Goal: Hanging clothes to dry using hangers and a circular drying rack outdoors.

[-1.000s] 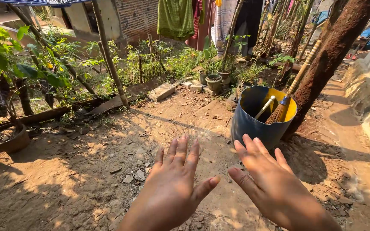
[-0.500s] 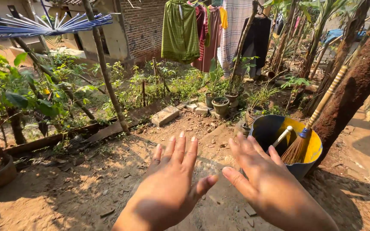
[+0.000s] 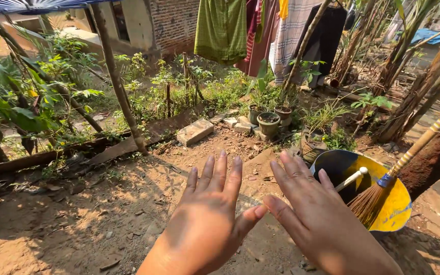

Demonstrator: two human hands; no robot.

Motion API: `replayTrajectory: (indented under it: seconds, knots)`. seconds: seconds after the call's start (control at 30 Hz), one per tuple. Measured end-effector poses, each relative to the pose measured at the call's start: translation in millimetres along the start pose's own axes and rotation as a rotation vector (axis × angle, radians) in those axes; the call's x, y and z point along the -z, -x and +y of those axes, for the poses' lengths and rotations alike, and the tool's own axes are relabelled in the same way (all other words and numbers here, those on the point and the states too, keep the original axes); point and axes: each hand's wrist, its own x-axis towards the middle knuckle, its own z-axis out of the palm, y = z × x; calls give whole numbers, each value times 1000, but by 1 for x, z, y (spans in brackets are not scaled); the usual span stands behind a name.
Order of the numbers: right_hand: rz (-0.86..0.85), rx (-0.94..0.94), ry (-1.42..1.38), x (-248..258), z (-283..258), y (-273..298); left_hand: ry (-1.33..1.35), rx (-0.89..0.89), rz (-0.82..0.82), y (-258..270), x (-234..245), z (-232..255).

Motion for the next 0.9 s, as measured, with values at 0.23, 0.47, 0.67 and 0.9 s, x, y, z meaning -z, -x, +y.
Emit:
replayTrajectory:
  seconds: [0.23, 0.47, 0.67, 0.9]
  knots:
    - [12, -24, 55, -17, 19, -76, 24, 31, -56, -58, -12, -62]
    - [124, 31, 59, -25, 37, -172, -15, -15, 24, -129, -24, -141]
    - [37, -47, 23, -37, 40, -223, 2, 5, -28, -164, -28, -185]
    - [65, 40, 102, -47, 56, -276, -52, -54, 150, -194, -29, -224]
